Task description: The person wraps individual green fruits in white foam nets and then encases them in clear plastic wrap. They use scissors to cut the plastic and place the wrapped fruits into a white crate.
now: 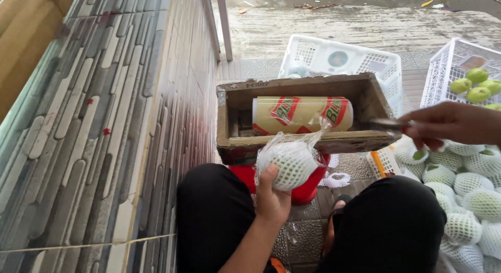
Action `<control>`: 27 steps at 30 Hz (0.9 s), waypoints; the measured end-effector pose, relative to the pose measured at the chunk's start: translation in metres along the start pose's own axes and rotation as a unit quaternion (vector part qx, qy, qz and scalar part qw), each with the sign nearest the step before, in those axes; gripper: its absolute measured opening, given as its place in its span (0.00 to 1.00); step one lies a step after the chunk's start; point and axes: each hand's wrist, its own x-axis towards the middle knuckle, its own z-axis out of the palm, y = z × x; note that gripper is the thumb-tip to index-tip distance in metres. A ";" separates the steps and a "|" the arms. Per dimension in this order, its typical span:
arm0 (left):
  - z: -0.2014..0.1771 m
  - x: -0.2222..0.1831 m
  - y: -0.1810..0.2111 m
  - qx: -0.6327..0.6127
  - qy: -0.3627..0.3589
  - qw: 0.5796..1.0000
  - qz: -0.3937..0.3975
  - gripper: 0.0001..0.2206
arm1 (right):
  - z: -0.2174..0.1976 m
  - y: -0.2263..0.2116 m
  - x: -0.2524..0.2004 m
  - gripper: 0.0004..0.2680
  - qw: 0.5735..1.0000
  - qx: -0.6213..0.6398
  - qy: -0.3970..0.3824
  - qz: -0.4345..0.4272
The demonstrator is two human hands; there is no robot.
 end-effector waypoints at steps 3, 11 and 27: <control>-0.003 -0.001 -0.007 -0.005 -0.039 0.999 0.011 0.30 | 0.030 -0.067 -0.005 0.19 0.981 -0.132 0.138 0.040; -0.013 0.001 -0.005 -0.013 -0.086 0.994 0.059 0.32 | 0.063 -0.142 -0.022 0.12 0.935 -0.295 0.049 0.189; -0.003 0.000 0.014 -0.047 -0.197 0.972 0.115 0.33 | 0.056 -0.115 -0.020 0.10 0.920 -0.326 -0.048 0.213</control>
